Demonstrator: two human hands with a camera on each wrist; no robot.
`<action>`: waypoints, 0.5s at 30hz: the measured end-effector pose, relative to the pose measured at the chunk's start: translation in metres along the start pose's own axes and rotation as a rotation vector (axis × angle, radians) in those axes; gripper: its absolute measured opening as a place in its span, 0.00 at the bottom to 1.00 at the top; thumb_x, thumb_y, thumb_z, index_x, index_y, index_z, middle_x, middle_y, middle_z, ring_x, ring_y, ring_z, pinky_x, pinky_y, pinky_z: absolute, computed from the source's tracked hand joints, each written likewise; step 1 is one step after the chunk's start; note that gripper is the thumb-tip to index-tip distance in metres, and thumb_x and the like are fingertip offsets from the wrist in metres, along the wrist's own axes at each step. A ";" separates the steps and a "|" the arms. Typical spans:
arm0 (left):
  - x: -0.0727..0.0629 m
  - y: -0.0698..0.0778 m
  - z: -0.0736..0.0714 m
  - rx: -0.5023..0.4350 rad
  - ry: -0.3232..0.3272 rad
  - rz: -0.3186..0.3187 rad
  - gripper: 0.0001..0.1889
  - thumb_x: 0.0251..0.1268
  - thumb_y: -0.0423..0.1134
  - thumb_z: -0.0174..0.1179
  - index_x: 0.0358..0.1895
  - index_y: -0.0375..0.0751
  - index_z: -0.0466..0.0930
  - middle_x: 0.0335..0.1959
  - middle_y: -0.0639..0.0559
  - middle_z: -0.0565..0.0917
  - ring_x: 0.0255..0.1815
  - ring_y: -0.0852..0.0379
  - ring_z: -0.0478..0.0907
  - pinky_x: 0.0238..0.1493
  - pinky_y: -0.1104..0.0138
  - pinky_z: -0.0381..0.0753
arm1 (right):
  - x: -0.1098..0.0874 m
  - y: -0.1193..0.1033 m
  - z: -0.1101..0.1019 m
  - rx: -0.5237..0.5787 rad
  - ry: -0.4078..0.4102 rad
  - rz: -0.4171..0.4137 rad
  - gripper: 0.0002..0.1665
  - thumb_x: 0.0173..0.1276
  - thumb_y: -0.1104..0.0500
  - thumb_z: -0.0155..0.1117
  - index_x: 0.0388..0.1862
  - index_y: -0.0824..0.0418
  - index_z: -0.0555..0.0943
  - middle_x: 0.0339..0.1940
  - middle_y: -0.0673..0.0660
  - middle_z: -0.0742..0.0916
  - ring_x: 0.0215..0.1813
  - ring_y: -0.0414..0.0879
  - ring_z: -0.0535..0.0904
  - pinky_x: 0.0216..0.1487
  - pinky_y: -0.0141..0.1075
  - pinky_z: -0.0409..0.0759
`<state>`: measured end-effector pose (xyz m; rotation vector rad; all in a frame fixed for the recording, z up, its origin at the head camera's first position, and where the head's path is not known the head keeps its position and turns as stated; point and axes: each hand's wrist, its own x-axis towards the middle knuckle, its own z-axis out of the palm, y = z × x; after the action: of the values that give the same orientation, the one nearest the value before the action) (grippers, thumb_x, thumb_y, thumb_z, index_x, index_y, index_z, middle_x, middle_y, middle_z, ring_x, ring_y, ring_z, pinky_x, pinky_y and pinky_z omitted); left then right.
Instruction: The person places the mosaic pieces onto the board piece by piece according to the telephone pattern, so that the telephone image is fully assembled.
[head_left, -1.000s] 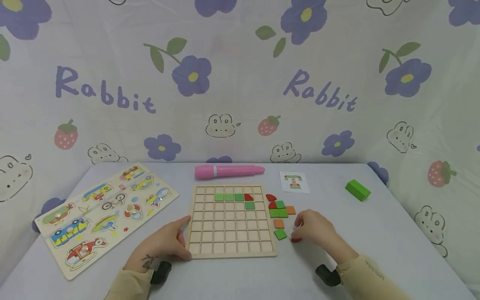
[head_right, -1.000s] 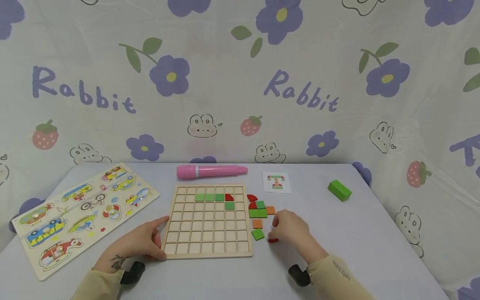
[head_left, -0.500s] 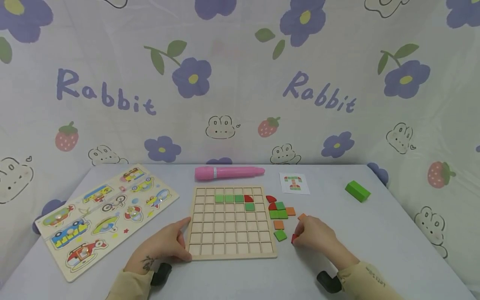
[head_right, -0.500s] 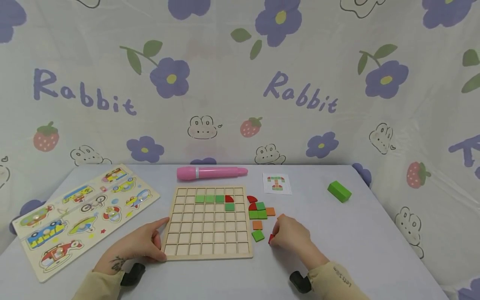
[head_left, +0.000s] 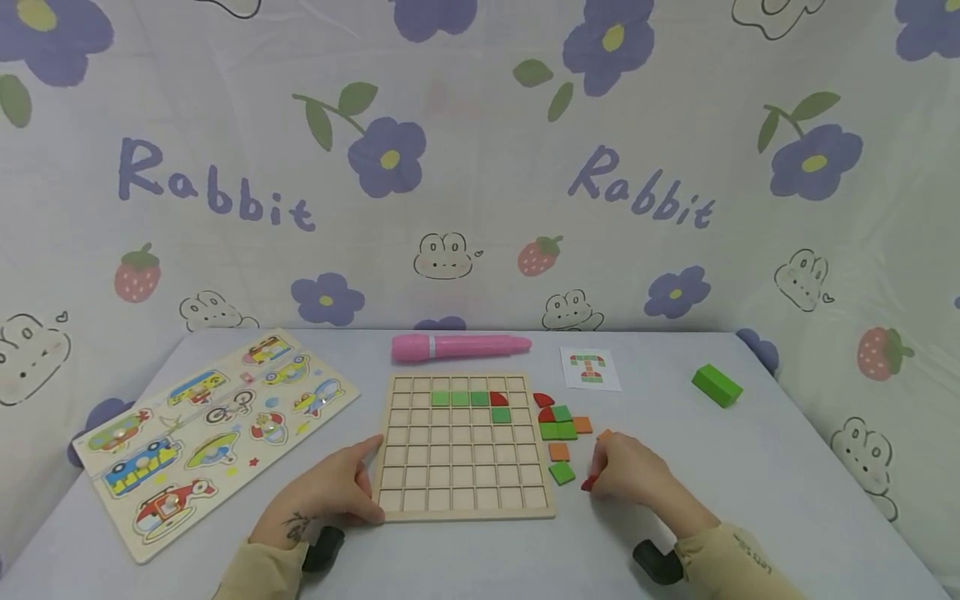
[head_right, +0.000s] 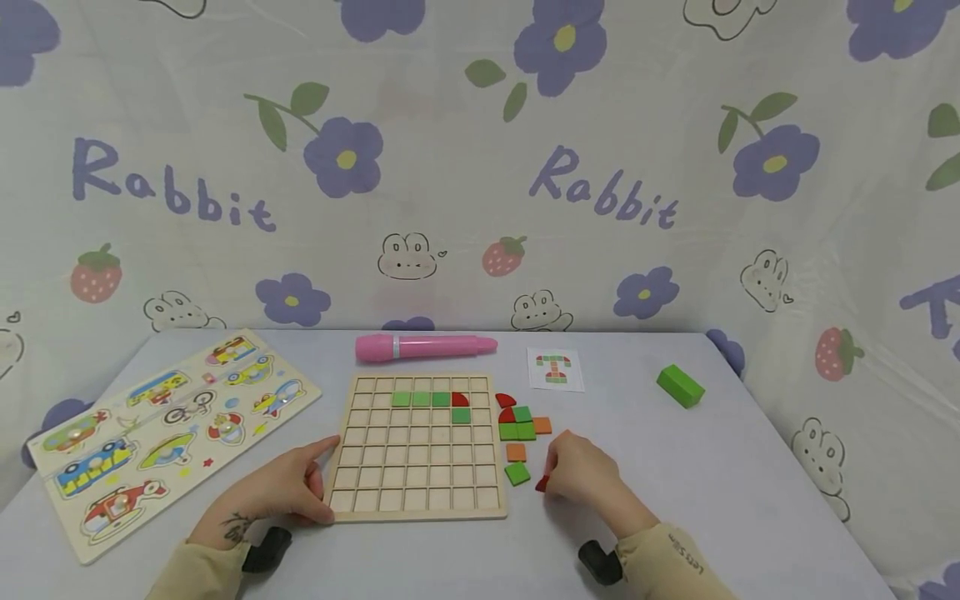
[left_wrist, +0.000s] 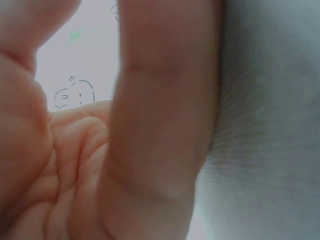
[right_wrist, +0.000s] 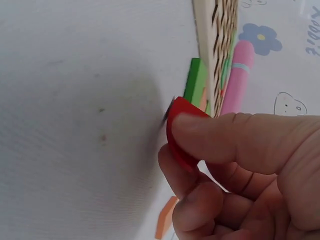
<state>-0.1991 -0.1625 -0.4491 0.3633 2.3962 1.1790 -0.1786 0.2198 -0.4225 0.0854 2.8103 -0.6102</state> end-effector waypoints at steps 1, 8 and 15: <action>0.000 0.000 0.000 -0.001 0.000 0.000 0.57 0.31 0.32 0.75 0.71 0.32 0.50 0.19 0.49 0.75 0.17 0.58 0.71 0.20 0.67 0.70 | 0.000 -0.001 -0.001 0.008 -0.001 -0.002 0.08 0.48 0.65 0.70 0.21 0.59 0.77 0.23 0.53 0.78 0.29 0.46 0.71 0.27 0.35 0.69; 0.001 0.001 -0.001 -0.018 -0.004 -0.004 0.56 0.31 0.31 0.74 0.71 0.32 0.50 0.19 0.50 0.75 0.17 0.59 0.70 0.20 0.68 0.70 | 0.008 -0.012 -0.009 0.145 0.054 -0.078 0.04 0.52 0.68 0.63 0.25 0.60 0.78 0.25 0.53 0.78 0.31 0.46 0.71 0.30 0.35 0.71; 0.001 0.001 -0.001 -0.029 -0.004 -0.011 0.56 0.31 0.31 0.74 0.71 0.33 0.50 0.19 0.49 0.75 0.17 0.59 0.70 0.20 0.68 0.70 | 0.025 -0.040 -0.022 0.327 0.116 -0.134 0.07 0.57 0.68 0.59 0.35 0.64 0.80 0.31 0.56 0.81 0.34 0.46 0.73 0.32 0.34 0.74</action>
<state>-0.2001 -0.1622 -0.4481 0.3423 2.3726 1.2058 -0.2122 0.1924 -0.3941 -0.0064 2.8145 -1.1264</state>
